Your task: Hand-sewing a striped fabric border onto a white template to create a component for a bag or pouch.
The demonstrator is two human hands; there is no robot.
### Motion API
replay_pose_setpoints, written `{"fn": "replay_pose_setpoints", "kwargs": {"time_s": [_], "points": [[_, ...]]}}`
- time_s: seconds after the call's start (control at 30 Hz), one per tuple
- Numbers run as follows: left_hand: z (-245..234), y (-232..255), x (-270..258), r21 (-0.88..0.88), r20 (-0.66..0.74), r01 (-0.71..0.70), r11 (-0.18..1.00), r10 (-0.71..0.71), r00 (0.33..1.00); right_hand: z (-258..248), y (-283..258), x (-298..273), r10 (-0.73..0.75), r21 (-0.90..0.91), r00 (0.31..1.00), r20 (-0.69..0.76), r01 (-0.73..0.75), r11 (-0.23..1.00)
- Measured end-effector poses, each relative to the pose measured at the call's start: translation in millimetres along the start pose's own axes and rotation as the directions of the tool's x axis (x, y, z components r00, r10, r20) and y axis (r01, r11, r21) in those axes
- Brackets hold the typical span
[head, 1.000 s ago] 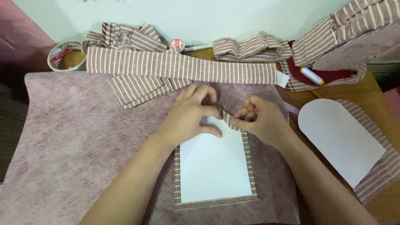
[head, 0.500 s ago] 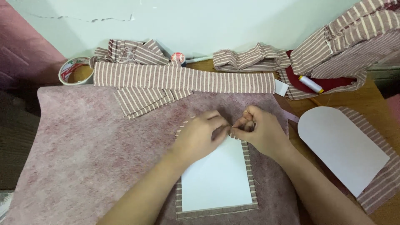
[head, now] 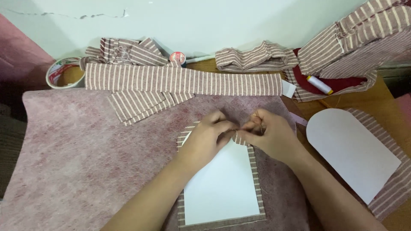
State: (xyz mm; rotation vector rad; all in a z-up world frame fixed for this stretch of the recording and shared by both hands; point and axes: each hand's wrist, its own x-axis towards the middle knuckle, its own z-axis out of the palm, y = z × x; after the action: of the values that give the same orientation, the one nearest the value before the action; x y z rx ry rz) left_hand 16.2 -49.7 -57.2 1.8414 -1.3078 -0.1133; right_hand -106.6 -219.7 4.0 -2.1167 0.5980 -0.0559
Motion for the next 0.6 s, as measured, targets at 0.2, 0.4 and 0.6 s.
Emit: {"fn": "replay_pose_setpoints", "kwargs": {"time_s": [0.2,0.4,0.6], "points": [[-3.3,1.3,-1.7,0.015,-0.042,-0.026,1.000,0.027,0.999,-2.2,-10.4,-4.0,0.075,0.024,0.997,0.017,-0.076,0.997],[-7.3,5.8,-2.7,0.063,-0.006,-0.024,0.998,0.024,1.000,-1.8,-1.7,-2.0,0.024,0.049,0.999,0.034,-0.026,0.998],[-1.9,0.0,-3.6,0.076,0.052,-0.011,0.997,0.007,0.999,-3.7,-7.9,-6.7,0.026,0.002,0.999,0.021,-0.026,1.000]]}}
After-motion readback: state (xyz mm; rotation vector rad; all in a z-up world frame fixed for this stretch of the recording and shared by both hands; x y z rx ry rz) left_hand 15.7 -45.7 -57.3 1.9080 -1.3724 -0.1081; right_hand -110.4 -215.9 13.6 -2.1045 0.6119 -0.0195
